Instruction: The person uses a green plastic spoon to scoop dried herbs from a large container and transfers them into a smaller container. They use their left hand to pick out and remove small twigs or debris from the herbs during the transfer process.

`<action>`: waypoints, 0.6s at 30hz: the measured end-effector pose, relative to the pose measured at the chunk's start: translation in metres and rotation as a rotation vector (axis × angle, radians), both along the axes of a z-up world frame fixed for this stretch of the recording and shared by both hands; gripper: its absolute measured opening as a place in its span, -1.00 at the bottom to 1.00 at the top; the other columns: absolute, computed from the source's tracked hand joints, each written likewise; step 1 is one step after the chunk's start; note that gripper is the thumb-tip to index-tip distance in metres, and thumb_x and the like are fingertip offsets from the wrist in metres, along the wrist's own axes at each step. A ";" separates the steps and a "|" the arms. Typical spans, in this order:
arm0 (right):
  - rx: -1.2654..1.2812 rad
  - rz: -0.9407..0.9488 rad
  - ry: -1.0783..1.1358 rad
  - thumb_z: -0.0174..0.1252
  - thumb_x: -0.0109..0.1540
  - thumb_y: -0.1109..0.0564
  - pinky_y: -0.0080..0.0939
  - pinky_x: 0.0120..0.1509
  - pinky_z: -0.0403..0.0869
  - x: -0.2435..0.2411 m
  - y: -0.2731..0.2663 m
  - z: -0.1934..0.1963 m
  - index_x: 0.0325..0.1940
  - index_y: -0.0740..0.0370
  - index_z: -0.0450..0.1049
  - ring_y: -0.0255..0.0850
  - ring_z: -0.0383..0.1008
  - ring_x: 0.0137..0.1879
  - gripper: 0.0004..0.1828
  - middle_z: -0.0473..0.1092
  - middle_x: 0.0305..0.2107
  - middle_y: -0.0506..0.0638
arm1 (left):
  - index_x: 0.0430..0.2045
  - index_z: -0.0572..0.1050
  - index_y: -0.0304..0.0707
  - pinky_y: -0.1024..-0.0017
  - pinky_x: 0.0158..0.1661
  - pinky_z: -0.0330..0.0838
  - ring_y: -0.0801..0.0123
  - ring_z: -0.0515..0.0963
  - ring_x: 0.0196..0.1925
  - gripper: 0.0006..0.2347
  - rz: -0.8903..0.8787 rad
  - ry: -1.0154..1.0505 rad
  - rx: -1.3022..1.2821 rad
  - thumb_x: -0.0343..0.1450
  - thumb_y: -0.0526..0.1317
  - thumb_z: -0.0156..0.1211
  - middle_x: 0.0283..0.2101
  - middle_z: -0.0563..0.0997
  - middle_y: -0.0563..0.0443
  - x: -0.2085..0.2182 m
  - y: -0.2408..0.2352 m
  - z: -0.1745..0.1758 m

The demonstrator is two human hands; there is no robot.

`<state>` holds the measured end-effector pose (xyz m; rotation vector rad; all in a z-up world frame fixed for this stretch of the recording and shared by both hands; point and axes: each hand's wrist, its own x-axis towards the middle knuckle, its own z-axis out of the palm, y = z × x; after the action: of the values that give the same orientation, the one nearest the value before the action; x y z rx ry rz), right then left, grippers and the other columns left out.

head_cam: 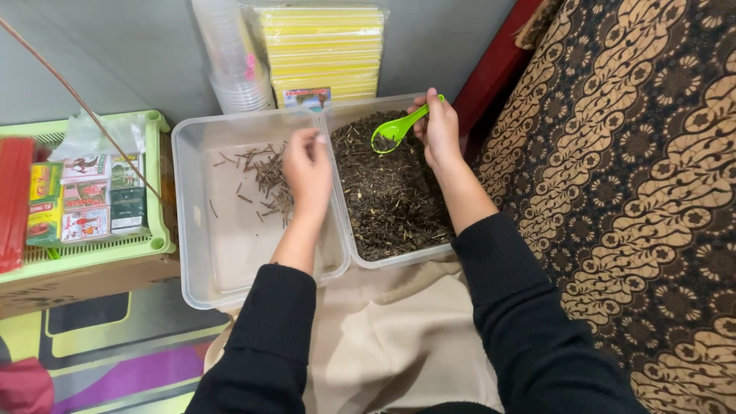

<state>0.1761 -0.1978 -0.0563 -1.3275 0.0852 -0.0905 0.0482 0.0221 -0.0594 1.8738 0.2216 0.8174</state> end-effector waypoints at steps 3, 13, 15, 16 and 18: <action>0.010 -0.003 0.021 0.01 0.38 -0.18 -0.45 -0.58 0.33 -0.002 -0.001 0.004 -0.21 0.16 0.46 -0.37 0.36 -0.63 -0.63 0.55 -0.43 0.09 | -0.17 0.53 -0.27 0.21 0.03 0.33 0.22 0.52 -0.15 -0.89 0.121 0.055 -0.272 0.48 -0.32 0.12 -0.24 0.55 -0.12 0.000 0.013 -0.007; 0.018 0.009 0.018 0.04 0.37 -0.19 -0.43 -0.59 0.31 -0.001 0.000 0.002 -0.22 0.17 0.46 -0.35 0.31 -0.64 -0.62 0.54 -0.46 0.13 | 0.13 0.38 -0.22 -0.28 0.30 -0.08 -0.36 0.09 0.40 -0.65 0.223 0.288 -0.048 0.45 -0.28 0.27 0.31 0.11 -0.28 -0.014 -0.003 0.013; -0.018 0.062 0.003 0.02 0.38 -0.17 -0.45 -0.60 0.26 -0.001 0.000 0.000 -0.22 0.15 0.45 -0.40 0.25 -0.65 -0.64 0.51 -0.49 0.08 | -0.11 0.51 -0.29 -0.18 0.24 0.14 -0.29 0.34 0.29 -0.80 0.016 0.024 0.160 0.41 -0.41 0.26 0.17 0.34 -0.28 -0.016 -0.012 0.018; -0.018 0.060 0.005 0.02 0.38 -0.17 -0.45 -0.60 0.26 -0.005 0.003 0.002 -0.22 0.15 0.45 -0.40 0.25 -0.65 -0.64 0.51 -0.49 0.08 | -0.11 0.51 -0.29 -0.18 0.24 0.14 -0.29 0.34 0.29 -0.80 0.014 0.026 0.161 0.41 -0.41 0.26 0.17 0.34 -0.28 -0.016 -0.015 0.015; -0.035 0.097 -0.003 0.02 0.39 -0.16 -0.44 -0.61 0.24 -0.010 0.008 0.007 -0.22 0.18 0.46 -0.38 0.23 -0.67 -0.63 0.50 -0.52 0.10 | -0.05 0.52 -0.18 -0.03 0.22 0.23 -0.04 0.43 0.25 -0.83 -0.217 0.071 0.408 0.49 -0.29 0.15 0.16 0.41 -0.11 -0.016 -0.020 0.010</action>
<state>0.1658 -0.1901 -0.0492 -1.3645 0.0168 -0.0113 0.0327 0.0017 -0.0493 2.2625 -0.1146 0.6820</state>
